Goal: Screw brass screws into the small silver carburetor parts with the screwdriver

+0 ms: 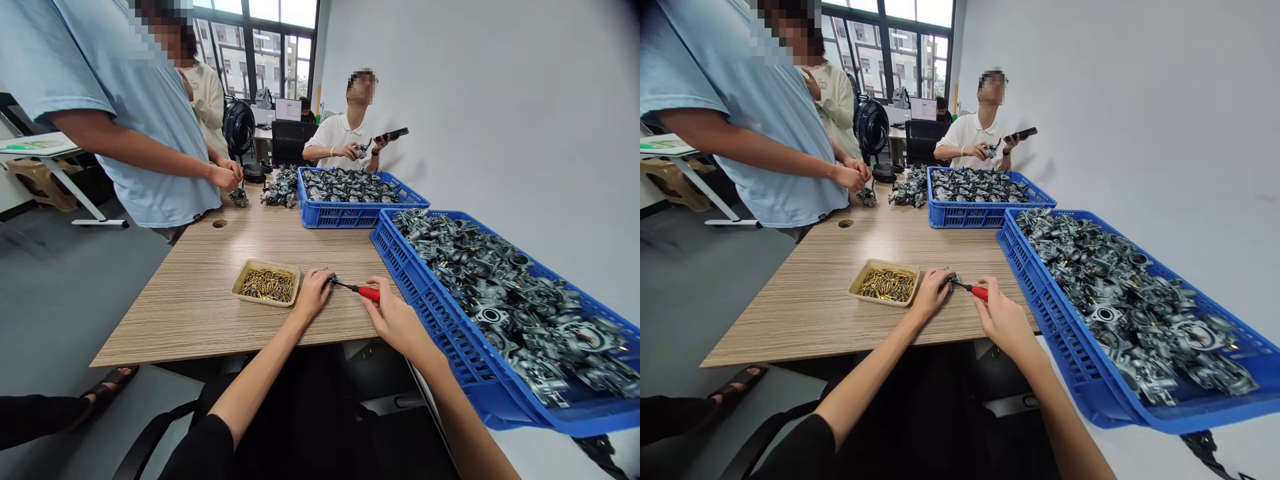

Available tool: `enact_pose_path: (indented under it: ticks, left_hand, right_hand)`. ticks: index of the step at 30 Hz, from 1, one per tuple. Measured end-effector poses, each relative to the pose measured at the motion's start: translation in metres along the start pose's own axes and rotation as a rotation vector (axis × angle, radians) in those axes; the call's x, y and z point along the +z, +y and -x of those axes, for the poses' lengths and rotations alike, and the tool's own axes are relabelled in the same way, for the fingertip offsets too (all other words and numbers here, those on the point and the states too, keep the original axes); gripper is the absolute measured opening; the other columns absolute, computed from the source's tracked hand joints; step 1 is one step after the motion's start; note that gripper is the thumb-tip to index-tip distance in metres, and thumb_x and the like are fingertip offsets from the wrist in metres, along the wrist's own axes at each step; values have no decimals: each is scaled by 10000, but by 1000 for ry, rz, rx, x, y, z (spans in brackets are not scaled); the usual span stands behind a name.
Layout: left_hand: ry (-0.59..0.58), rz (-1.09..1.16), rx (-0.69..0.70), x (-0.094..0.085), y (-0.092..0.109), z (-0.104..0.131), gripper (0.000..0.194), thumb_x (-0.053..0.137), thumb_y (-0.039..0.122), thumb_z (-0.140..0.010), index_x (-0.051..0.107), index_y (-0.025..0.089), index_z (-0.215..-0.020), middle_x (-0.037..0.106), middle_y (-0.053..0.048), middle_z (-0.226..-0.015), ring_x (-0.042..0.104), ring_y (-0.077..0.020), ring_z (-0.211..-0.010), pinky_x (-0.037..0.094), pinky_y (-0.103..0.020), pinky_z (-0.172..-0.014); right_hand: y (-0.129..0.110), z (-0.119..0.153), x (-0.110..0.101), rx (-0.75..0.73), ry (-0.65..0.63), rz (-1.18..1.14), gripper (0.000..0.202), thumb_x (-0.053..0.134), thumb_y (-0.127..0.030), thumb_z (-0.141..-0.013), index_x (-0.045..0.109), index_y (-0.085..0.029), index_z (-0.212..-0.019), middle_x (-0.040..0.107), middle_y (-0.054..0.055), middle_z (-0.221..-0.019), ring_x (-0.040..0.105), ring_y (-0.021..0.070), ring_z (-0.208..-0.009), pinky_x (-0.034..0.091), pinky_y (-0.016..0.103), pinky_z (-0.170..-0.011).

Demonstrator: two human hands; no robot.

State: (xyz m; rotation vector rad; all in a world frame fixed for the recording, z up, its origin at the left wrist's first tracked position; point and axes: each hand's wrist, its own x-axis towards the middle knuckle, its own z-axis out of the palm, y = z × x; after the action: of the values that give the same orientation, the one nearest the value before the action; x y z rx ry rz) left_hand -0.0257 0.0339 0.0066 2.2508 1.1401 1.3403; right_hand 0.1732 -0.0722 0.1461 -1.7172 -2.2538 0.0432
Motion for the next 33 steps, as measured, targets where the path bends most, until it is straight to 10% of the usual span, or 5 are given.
enact_pose_path:
  ticks: [33]
  left_hand:
    - [15,4,5,0,0,0,338,542,141,-966,638,233,-1277,715,-78,-1210,561,-256,-1185,478,-477,-1074]
  right_hand:
    - [-3,-1,2,102,-18,112,293,390,-422,-1055,486,-188,-1203,737,79,-792,738,267,-710,390,273,-564]
